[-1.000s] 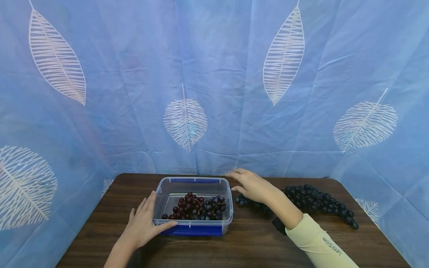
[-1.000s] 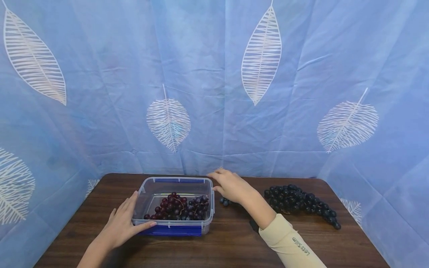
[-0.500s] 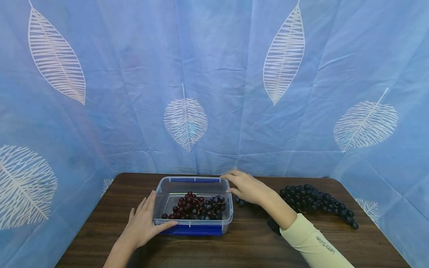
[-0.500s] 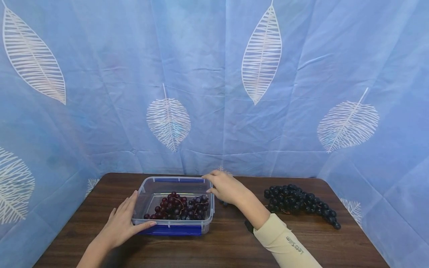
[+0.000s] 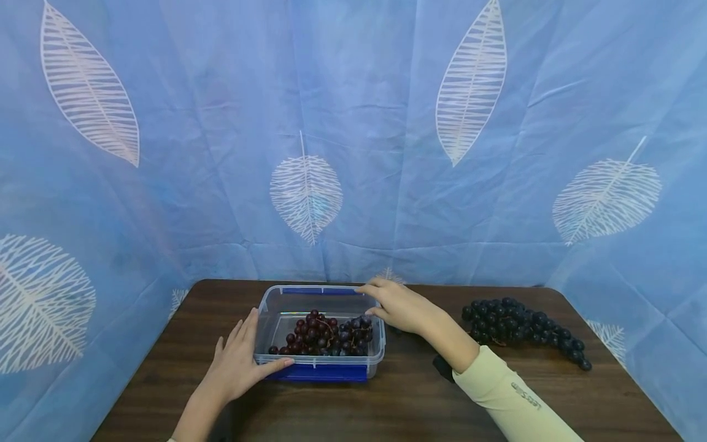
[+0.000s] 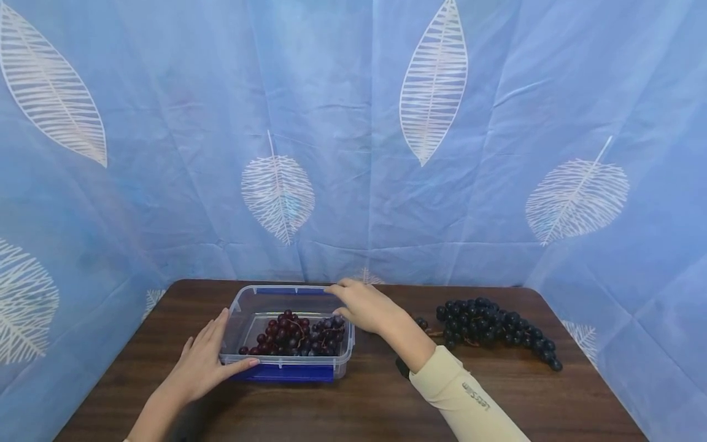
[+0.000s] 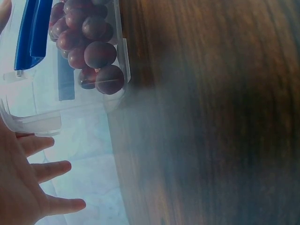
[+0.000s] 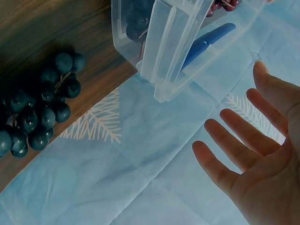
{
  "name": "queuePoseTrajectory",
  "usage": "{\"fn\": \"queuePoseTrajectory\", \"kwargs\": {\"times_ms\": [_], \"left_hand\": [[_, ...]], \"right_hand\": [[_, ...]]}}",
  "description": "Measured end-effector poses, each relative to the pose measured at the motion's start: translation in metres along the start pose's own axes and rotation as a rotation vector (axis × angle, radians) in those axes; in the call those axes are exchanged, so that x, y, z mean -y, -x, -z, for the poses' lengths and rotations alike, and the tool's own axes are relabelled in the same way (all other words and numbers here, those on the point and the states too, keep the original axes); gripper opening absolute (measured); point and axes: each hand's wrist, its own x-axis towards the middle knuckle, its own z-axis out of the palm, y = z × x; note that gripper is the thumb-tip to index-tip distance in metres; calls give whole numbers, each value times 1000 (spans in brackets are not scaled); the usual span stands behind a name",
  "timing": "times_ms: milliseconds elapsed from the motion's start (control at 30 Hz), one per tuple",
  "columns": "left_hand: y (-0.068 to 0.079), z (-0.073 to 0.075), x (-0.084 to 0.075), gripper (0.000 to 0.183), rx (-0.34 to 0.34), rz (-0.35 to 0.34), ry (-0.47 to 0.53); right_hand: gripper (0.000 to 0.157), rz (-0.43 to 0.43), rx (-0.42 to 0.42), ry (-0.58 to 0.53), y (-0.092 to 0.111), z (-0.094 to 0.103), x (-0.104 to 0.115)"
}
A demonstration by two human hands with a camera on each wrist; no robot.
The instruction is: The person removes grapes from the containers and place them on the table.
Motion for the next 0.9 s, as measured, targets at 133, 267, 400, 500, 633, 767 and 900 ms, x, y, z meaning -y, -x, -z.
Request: {"fn": "queuePoseTrajectory", "kwargs": {"times_ms": [133,267,400,500,633,767,900], "left_hand": [[-1,1,-1,125,-3,-8,5],[0,1,-1,125,-3,-7,7],[0,2,-2,128,0,12,-2],[-1,3,-3,129,7,27,-6],[-1,3,-4,130,15,36,-5],[-1,3,-3,130,25,39,-3],[-1,2,-3,130,36,44,0]], "right_hand": [[48,2,14,-1,-4,-4,2],[48,-6,54,-14,-7,-10,5],[49,4,84,-14,-10,-16,7],[50,21,96,-5,-12,-21,8],[52,35,119,10,-15,-26,9],[54,41,147,34,-16,-32,10],[53,71,165,50,-18,-38,11]]}}
